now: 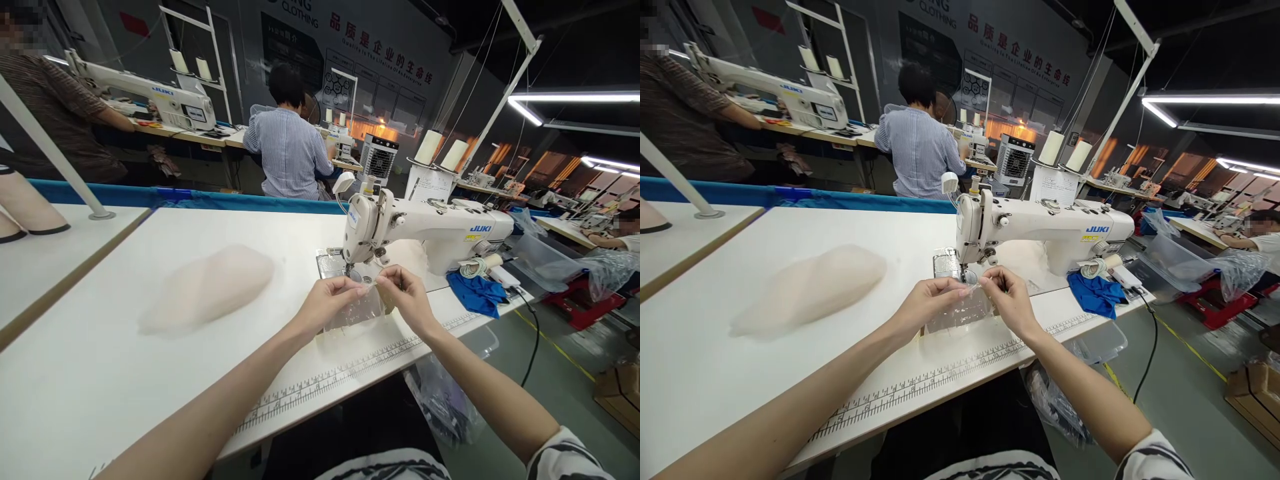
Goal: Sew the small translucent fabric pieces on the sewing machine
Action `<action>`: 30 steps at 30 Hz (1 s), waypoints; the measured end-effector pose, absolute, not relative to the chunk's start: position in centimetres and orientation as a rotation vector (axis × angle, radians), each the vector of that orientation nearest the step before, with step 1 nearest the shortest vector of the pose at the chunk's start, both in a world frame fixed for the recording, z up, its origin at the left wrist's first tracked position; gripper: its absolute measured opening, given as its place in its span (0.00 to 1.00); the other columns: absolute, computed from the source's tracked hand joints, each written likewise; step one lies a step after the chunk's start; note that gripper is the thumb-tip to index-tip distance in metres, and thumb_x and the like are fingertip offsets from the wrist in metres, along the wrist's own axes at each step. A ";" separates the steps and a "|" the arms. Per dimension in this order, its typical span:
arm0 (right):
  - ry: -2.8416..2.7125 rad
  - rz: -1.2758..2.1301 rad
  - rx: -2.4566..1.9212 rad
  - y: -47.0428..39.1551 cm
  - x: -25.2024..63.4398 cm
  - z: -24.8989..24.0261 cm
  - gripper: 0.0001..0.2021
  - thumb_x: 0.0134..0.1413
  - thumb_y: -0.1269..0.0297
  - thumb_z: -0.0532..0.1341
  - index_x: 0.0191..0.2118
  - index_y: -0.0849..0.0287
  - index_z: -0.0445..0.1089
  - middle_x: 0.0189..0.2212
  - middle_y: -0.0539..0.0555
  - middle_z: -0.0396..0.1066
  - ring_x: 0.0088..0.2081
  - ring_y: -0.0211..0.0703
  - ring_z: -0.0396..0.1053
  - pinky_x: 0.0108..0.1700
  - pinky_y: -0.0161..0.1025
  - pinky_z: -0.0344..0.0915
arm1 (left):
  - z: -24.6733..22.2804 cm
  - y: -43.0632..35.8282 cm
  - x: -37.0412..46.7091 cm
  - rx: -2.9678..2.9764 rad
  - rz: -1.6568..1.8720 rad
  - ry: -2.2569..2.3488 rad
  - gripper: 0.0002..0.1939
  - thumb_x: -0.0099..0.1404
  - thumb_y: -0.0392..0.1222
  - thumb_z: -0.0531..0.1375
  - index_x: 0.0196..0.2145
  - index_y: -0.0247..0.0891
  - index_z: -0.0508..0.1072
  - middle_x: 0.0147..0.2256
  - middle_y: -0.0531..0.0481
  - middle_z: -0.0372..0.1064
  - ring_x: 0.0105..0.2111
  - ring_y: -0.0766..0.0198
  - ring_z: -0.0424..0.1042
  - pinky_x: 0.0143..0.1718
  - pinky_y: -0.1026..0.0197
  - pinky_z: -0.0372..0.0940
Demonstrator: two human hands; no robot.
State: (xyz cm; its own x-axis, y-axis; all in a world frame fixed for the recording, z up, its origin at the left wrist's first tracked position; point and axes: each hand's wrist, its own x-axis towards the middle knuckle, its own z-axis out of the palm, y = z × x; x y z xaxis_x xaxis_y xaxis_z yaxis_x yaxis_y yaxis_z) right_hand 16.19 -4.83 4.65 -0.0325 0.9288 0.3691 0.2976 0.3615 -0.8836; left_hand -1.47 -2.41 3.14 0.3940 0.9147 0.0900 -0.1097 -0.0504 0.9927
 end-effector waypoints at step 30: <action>-1.549 0.783 -1.115 -5.5 15.3 3.4 0.12 0.57 0.54 0.58 0.37 0.58 0.71 0.20 0.45 0.53 0.22 0.34 0.50 0.23 0.33 0.50 | 6.5 -0.5 -5.8 1.016 1.299 0.746 0.17 0.47 0.47 0.71 0.30 0.36 0.72 0.23 0.55 0.67 0.36 0.59 0.75 0.32 0.65 0.65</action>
State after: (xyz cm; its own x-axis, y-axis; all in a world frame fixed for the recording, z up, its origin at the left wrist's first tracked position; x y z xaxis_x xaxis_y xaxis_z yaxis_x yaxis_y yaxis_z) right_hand 15.33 -5.49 3.37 -0.0425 0.9323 0.3592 0.2632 0.3573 -0.8961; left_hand -5.77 -0.53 6.46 0.1526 0.9834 0.0984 -0.4113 -0.0273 0.9111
